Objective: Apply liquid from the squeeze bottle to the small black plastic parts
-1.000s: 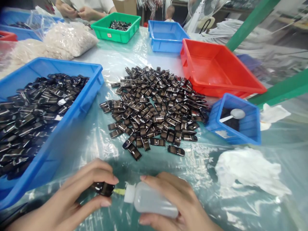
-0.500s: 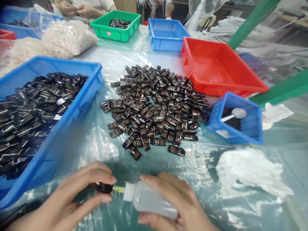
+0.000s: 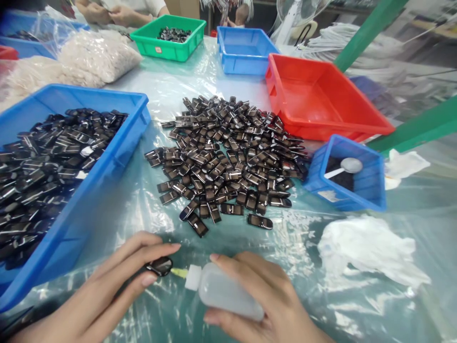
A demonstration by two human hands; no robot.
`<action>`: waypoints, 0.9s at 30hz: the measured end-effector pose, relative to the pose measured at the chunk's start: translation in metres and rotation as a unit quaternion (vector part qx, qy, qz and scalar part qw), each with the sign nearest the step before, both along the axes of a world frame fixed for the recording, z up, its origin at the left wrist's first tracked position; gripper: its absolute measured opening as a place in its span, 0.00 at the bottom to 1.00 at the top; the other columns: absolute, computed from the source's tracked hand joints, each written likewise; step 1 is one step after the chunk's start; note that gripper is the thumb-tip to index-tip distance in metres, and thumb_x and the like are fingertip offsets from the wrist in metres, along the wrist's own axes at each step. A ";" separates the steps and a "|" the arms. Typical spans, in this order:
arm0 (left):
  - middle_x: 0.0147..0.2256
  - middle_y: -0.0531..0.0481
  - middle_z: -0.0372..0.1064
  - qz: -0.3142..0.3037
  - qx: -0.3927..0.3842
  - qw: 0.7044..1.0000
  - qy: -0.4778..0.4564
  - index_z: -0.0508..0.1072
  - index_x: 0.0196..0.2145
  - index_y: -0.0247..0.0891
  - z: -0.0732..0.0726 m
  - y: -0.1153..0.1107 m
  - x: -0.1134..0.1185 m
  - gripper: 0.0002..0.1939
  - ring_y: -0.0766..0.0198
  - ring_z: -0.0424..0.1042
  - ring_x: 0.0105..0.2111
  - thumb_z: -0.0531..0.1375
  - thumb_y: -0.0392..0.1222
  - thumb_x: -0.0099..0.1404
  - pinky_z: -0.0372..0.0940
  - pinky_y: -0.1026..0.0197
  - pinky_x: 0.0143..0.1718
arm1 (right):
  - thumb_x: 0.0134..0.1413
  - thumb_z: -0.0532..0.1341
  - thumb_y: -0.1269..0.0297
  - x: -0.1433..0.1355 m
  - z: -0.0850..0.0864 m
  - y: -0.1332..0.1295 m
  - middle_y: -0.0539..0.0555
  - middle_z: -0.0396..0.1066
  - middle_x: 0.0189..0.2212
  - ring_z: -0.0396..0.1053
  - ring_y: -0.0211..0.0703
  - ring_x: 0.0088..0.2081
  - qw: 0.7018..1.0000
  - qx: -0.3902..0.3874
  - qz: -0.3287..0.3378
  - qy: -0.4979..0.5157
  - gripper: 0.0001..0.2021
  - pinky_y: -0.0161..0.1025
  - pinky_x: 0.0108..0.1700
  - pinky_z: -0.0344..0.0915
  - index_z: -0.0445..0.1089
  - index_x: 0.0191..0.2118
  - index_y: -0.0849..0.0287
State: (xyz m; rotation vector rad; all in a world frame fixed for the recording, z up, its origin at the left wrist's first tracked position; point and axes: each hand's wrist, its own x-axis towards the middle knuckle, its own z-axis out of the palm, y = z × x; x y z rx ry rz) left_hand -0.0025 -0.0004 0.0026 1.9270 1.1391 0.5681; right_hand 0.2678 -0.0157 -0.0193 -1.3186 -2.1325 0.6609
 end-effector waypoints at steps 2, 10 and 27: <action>0.49 0.50 0.62 0.011 -0.009 1.000 -0.002 0.61 0.57 0.51 0.000 -0.001 0.001 0.19 0.61 0.69 0.48 0.50 0.37 0.71 0.66 0.67 0.47 | 0.52 0.64 0.50 0.000 0.001 0.000 0.52 0.75 0.38 0.77 0.45 0.36 1.000 0.009 0.004 -0.009 0.21 0.40 0.38 0.75 0.68 0.53 0.43; 0.47 0.52 0.64 0.011 0.001 1.000 -0.027 0.64 0.53 0.52 -0.003 -0.001 0.001 0.15 0.61 0.68 0.47 0.54 0.39 0.70 0.66 0.68 0.45 | 0.53 0.64 0.52 -0.004 0.014 0.007 0.48 0.75 0.32 0.76 0.41 0.31 0.999 0.009 0.039 -0.007 0.21 0.34 0.37 0.74 0.66 0.53 0.45; 0.47 0.50 0.63 -0.029 0.033 0.999 -0.015 0.62 0.54 0.49 -0.005 0.000 -0.001 0.13 0.61 0.68 0.46 0.50 0.40 0.73 0.66 0.66 0.43 | 0.57 0.61 0.53 0.002 0.017 0.012 0.49 0.73 0.31 0.74 0.41 0.30 0.996 -0.015 0.092 -0.007 0.22 0.35 0.34 0.74 0.62 0.56 0.45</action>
